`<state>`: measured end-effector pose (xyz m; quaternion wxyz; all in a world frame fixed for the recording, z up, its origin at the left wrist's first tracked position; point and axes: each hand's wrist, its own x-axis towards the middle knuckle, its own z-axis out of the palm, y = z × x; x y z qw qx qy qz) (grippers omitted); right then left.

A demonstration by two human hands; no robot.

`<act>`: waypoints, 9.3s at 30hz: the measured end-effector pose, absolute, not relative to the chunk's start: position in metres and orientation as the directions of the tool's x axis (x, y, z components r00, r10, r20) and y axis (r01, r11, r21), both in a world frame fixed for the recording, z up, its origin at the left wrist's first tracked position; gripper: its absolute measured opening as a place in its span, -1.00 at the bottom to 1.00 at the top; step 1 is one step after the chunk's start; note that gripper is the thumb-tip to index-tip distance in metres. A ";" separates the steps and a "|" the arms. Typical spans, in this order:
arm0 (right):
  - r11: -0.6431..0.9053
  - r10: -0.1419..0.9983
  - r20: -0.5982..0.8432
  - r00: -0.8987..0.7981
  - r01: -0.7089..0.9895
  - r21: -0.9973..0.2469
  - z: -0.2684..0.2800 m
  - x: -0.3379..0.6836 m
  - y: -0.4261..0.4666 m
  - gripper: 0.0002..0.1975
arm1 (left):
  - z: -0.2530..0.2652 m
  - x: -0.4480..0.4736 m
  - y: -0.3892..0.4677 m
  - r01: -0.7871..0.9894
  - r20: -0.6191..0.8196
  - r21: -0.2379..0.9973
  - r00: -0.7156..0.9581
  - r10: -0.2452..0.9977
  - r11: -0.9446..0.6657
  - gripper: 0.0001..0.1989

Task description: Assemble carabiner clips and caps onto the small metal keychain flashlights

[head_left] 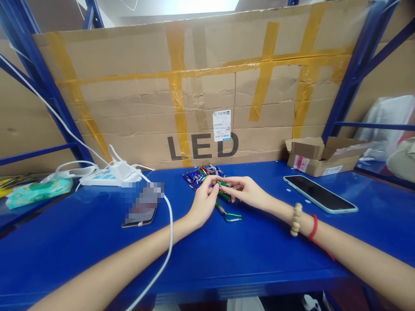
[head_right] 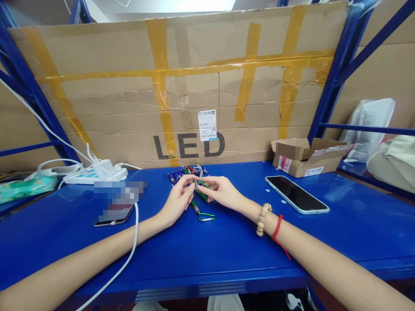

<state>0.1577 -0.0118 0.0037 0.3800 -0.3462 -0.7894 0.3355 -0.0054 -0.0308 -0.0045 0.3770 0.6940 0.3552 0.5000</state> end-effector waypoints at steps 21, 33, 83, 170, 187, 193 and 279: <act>0.780 0.619 0.524 -0.586 0.536 -0.322 0.009 0.159 -0.023 -0.56 | 0.001 -0.015 -0.031 0.428 0.525 0.606 0.419 0.741 -0.671 -0.83; 0.785 0.619 0.486 -0.617 0.467 -0.406 0.009 0.160 -0.022 -0.67 | 0.004 -0.014 -0.032 0.439 0.491 0.680 0.322 0.810 -0.587 -0.90; 0.804 0.518 0.668 -0.534 0.570 -0.169 0.006 0.159 -0.017 -0.73 | 0.002 -0.011 -0.031 0.459 0.472 0.696 0.287 0.834 -0.552 -0.78; 0.764 0.590 0.569 -0.573 0.625 -0.163 0.008 0.162 -0.017 -0.75 | -0.002 -0.016 -0.019 0.132 0.391 0.884 0.316 0.864 -0.448 -0.72; 0.749 0.548 0.553 -0.628 0.662 0.011 0.001 0.158 -0.021 -0.70 | -0.002 -0.015 -0.021 0.167 0.307 0.895 0.443 0.842 -0.414 -0.71; 0.766 0.566 0.560 -0.605 0.637 -0.085 0.005 0.158 -0.022 -0.64 | -0.003 -0.015 -0.019 0.136 0.293 0.909 0.463 0.836 -0.394 -0.71; 0.656 0.755 0.427 -0.498 0.566 -0.500 0.009 0.158 -0.018 -0.76 | 0.000 -0.032 -0.010 0.557 0.424 0.512 0.498 0.757 -0.654 -0.82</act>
